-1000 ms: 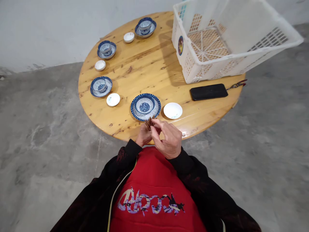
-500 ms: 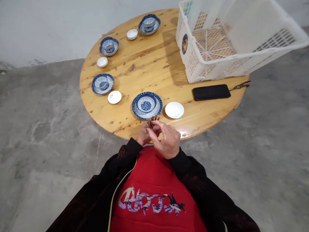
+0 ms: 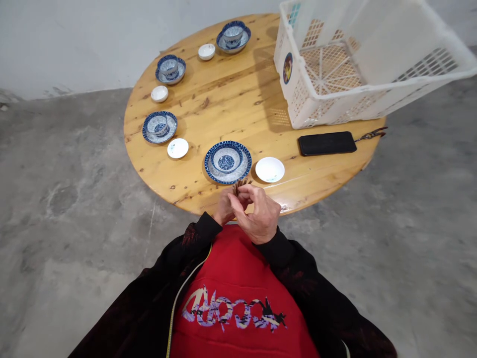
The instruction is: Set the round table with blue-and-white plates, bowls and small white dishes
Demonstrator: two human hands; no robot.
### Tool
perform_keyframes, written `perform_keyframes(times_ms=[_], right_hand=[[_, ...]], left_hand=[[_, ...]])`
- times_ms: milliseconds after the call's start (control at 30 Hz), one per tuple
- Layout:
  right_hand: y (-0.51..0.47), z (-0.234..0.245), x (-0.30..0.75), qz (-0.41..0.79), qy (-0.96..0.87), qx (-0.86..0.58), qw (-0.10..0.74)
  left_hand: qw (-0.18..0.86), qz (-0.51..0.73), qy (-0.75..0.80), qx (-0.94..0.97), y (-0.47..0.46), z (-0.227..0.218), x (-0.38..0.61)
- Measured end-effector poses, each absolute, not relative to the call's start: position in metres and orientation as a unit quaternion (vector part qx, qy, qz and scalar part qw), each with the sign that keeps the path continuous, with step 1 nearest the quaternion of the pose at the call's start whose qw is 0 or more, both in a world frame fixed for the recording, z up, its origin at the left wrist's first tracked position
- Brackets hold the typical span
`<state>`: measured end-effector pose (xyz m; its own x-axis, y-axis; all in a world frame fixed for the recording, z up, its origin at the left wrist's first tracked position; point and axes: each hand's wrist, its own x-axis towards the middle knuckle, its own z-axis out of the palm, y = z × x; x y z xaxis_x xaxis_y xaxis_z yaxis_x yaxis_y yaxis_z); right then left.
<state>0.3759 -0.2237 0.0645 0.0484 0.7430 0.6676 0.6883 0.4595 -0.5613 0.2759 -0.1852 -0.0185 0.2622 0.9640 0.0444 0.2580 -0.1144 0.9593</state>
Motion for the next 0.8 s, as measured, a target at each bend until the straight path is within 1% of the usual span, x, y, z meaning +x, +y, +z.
perform_keyframes(times_ms=[100, 300, 467, 667, 800], right_hand=[[-0.223, 0.064, 0.376, 0.034, -0.688, -0.523, 0.501], [-0.221, 0.068, 0.376, 0.003, -0.701, -0.523, 0.484], [-0.221, 0.075, 0.377, 0.017, -0.718, -0.487, 0.496], [-0.22, 0.081, 0.38, 0.013, -0.727, -0.48, 0.491], [-0.219, 0.106, 0.386, 0.022, -0.719, -0.477, 0.505]], left_hand=[[0.417, 0.337, 0.48, 0.694, -0.185, -0.01, 0.274], [0.4, 0.304, 0.485, 0.716, -0.188, -0.001, 0.274], [0.38, 0.309, 0.51, 0.707, -0.186, -0.011, 0.279], [0.391, 0.341, 0.499, 0.694, -0.187, -0.012, 0.28], [0.4, 0.349, 0.498, 0.686, -0.189, -0.015, 0.284]])
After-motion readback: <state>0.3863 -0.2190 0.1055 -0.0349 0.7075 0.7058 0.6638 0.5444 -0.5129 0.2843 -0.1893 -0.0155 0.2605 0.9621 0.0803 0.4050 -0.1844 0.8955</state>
